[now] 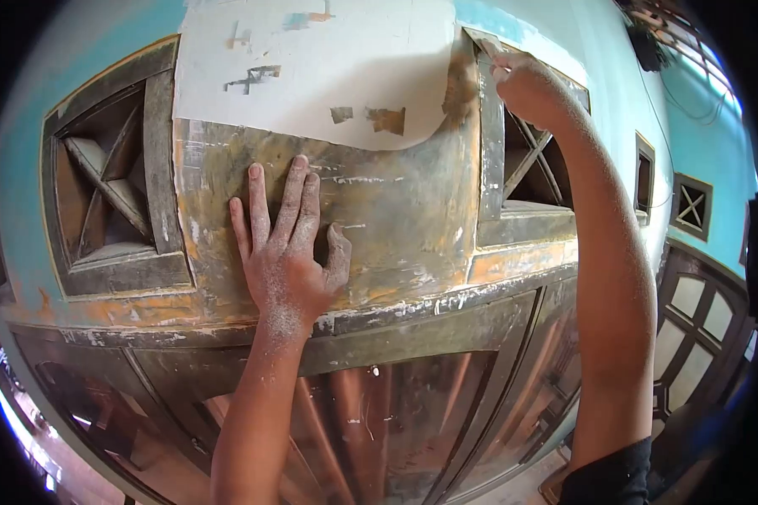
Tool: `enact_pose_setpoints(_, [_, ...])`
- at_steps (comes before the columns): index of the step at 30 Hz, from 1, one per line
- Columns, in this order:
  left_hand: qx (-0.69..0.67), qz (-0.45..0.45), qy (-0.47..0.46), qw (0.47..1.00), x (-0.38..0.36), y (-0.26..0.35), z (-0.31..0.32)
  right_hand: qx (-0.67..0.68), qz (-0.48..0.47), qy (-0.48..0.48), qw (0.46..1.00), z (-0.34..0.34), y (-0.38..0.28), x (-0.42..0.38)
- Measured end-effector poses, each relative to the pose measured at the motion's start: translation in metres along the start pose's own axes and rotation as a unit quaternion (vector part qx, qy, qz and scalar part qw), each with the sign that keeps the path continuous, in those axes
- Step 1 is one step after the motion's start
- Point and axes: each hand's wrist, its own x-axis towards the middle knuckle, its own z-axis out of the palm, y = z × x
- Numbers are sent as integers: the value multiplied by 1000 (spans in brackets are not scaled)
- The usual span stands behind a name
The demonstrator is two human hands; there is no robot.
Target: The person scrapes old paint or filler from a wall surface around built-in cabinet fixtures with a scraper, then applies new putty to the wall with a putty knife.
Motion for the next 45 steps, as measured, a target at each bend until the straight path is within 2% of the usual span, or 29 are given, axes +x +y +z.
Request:
enact_pose_setpoints(1, [-2, -1, 1, 1000, 1, 0, 1, -1, 1, -3, 1000, -4, 2, 0])
enact_pose_setpoints(3, [2, 0, 0, 1000, 1, 1, 1, -10, 128, -110, 986, -41, -48, -5])
enact_pose_setpoints(4, [8, 1, 3, 1000, 1, 1, 2, -12, 130, -110, 985, -36, -42, -3])
enact_pose_setpoints(6, [3, 1, 5, 1000, 1, 2, 2, -70, 61, -98, 991, -24, -34, 5])
enact_pose_setpoints(7, [0, -1, 5, 1000, 2, 2, 2, -49, 114, -102, 987, -38, -54, -6])
enact_pose_setpoints(8, [-2, -3, 4, 1000, 2, 2, 2, -52, 115, -100, 987, -25, -37, -3])
enact_pose_setpoints(9, [-3, -2, 8, 1000, 1, 2, 3, -119, -4, -13, 993, 4, -7, 3])
enact_pose_setpoints(10, [-7, -3, 11, 1000, 0, 1, 4, -184, -123, 73, 973, 1, -22, 2])
enact_pose_setpoints(11, [-12, -2, 15, 1000, 0, 1, 4, -88, 35, -14, 995, -7, -32, -3])
enact_pose_setpoints(14, [-7, -2, 9, 1000, 0, 1, 2, -70, 37, 6, 997, -10, -45, 0])
enact_pose_setpoints(15, [-6, -1, 11, 1000, 0, 1, 2, -32, 89, 3, 996, -14, -48, 2])
enact_pose_setpoints(16, [-6, 0, 8, 1000, 0, 1, 2, -31, 90, 6, 995, -8, -36, 14])
enact_pose_setpoints(18, [-6, 0, 4, 1000, -1, 1, 2, -168, -37, -72, 982, 2, -20, 39])
enact_pose_setpoints(19, [-2, -1, 5, 1000, -1, 0, 3, -197, -4, -17, 980, 3, -24, 32])
enact_pose_setpoints(23, [-7, -3, 9, 1000, -2, 0, 3, -159, -5, -24, 987, -4, -33, 15])
enact_pose_setpoints(25, [-12, -4, 11, 1000, -3, 0, 4, -29, 85, -11, 996, -17, -58, -8])
enact_pose_setpoints(28, [-15, -4, 14, 1000, -3, -1, 3, -24, 35, 29, 999, -10, -56, -17])
enact_pose_setpoints(30, [-17, -6, 13, 1000, -3, -1, 4, -23, 47, 20, 998, -14, -61, -18])
enact_pose_setpoints(32, [-14, -5, 13, 1000, -3, -1, 5, -69, 46, -66, 994, -14, -61, -10])
enact_pose_setpoints(33, [-15, -4, 12, 1000, -3, -1, 4, -69, 47, -66, 994, -4, -49, 2])
enact_pose_setpoints(35, [-13, -5, 8, 1000, -3, -1, 4, -115, -25, -35, 992, 20, -15, 26])
enact_pose_setpoints(36, [-14, -3, 6, 1000, -3, -1, 3, -115, -21, -36, 993, 16, -23, 22])
enact_pose_setpoints(38, [-18, -2, 5, 1000, -3, -1, 3, 0, 102, -5, 995, -3, -53, 17])
enact_pose_setpoints(39, [-18, -2, 3, 1000, -5, -2, 2, 0, 117, -71, 991, -9, -56, 20])
enact_pose_setpoints(40, [-17, -3, 1, 1000, -5, -2, 2, -2, 119, -72, 990, -10, -59, 12])
enact_pose_setpoints(42, [-21, -5, 4, 1000, -5, -1, 3, -37, 48, -35, 998, -12, -68, -6])
enact_pose_setpoints(43, [-26, -5, 0, 1000, -6, 0, 2, -9, 80, 29, 996, -4, -71, -8])
enact_pose_setpoints(45, [-27, -3, 12, 1000, -1, -2, 1, -4, 68, -16, 998, -8, -70, -9])
